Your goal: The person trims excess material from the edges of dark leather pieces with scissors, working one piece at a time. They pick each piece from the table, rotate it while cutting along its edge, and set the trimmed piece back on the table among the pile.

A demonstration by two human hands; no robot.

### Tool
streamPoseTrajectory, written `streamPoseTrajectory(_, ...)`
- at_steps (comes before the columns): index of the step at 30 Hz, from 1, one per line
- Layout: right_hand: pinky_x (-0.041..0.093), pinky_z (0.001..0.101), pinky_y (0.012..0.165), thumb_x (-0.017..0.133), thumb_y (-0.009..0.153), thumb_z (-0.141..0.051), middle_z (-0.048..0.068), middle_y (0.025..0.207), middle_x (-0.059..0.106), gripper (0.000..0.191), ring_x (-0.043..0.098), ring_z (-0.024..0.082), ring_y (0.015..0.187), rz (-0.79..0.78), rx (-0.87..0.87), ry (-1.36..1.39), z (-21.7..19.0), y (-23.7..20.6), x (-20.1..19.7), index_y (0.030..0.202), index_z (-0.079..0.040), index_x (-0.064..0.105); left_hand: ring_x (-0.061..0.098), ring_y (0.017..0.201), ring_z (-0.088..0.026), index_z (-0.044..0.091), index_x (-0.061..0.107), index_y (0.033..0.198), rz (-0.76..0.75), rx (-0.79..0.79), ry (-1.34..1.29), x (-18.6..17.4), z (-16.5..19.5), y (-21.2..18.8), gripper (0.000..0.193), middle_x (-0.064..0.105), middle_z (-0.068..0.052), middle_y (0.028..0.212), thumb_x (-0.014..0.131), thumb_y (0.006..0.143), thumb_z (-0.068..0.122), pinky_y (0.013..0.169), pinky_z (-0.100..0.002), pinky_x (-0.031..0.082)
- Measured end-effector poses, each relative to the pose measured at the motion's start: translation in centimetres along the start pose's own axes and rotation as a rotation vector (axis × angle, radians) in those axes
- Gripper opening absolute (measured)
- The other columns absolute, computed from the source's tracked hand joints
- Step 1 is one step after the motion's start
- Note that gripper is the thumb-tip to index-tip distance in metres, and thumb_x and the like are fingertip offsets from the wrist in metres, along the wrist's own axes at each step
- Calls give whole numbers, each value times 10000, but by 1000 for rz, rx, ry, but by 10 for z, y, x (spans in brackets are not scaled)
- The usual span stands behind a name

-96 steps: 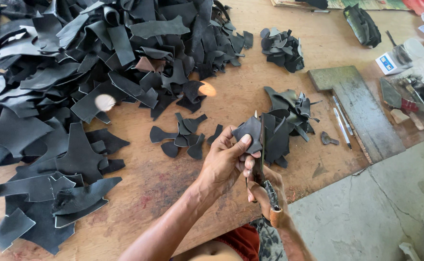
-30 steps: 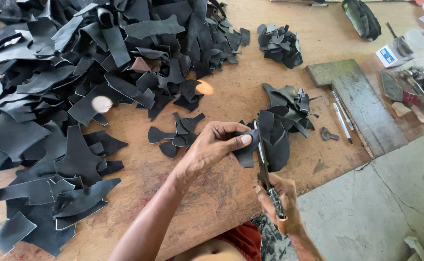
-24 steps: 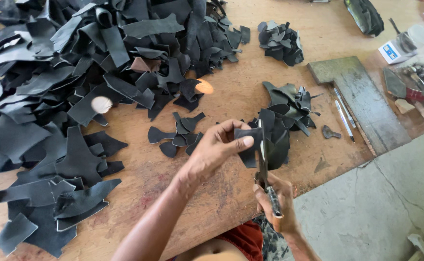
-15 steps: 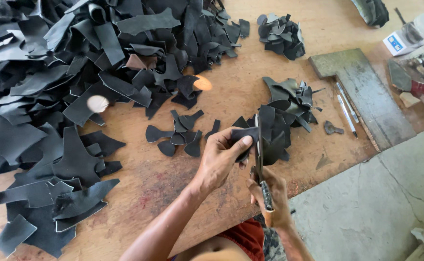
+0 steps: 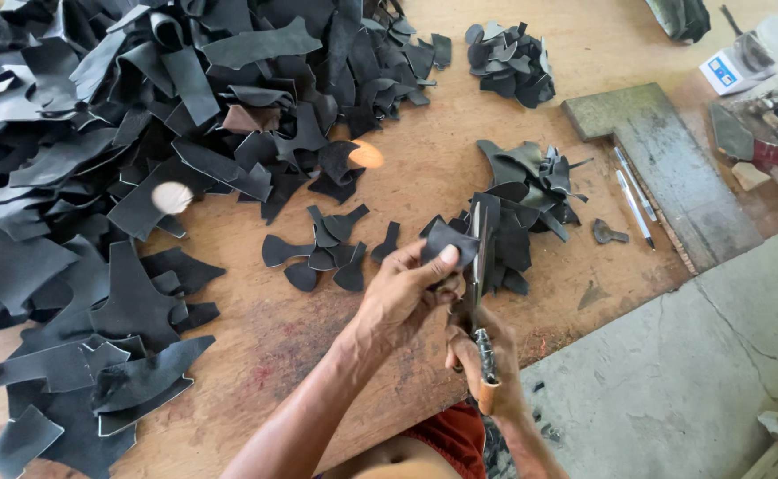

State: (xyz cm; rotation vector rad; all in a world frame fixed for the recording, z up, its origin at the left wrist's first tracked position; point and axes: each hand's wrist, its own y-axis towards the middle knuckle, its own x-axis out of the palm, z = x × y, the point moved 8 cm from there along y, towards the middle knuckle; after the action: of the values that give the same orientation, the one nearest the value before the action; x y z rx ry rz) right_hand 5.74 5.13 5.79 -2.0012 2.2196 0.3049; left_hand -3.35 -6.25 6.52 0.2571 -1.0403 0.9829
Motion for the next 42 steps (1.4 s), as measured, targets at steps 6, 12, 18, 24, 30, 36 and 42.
streamPoseTrajectory(6,509,353,674,596,950,-200,91,797,606,243,610,163,736,-163,135,188,-13,-13,11,1070,8,636,629,642,-85,30,714,1010,-6,237,455,3,47,6,147,715,-31,794,721,940,160,588,-244,542)
streamPoseTrajectory(12,528,346,670,563,950,-264,70,785,605,276,626,161,743,-178,93,53,-35,1,12,1074,-25,622,574,627,-55,27,743,1004,-35,191,598,8,53,-1,173,693,-5,752,707,969,193,556,-215,469)
streamPoseTrajectory(18,515,336,669,576,922,-281,61,828,571,322,581,154,741,-140,32,-145,-64,16,10,1147,-51,592,588,623,-51,23,748,1010,-52,187,599,14,53,-4,178,700,2,761,687,985,189,561,-206,474)
streamPoseTrajectory(24,504,342,660,606,889,-290,58,846,593,366,576,157,734,-113,13,-229,-61,21,7,1155,-40,586,588,605,-53,41,748,1012,-51,176,585,14,54,-3,180,702,2,741,675,978,202,531,-212,452)
streamPoseTrajectory(30,597,376,654,611,863,-285,72,783,611,312,632,175,692,-84,60,-184,-42,21,5,1049,-35,618,572,609,-51,41,746,994,-89,178,562,18,58,-7,183,689,8,736,686,986,215,543,-207,443)
streamPoseTrajectory(36,614,359,602,625,809,-266,75,775,611,343,632,171,650,-63,73,-193,-47,21,3,1053,-26,616,556,615,-48,35,747,1003,-125,175,547,23,62,-9,186,679,3,734,695,980,212,545,-203,427)
streamPoseTrajectory(42,559,335,533,626,818,-223,67,718,588,252,608,152,578,-73,8,-161,-59,20,5,947,-7,624,566,620,-46,34,745,1011,-153,201,586,25,68,-10,189,685,1,747,699,968,212,519,-200,417)
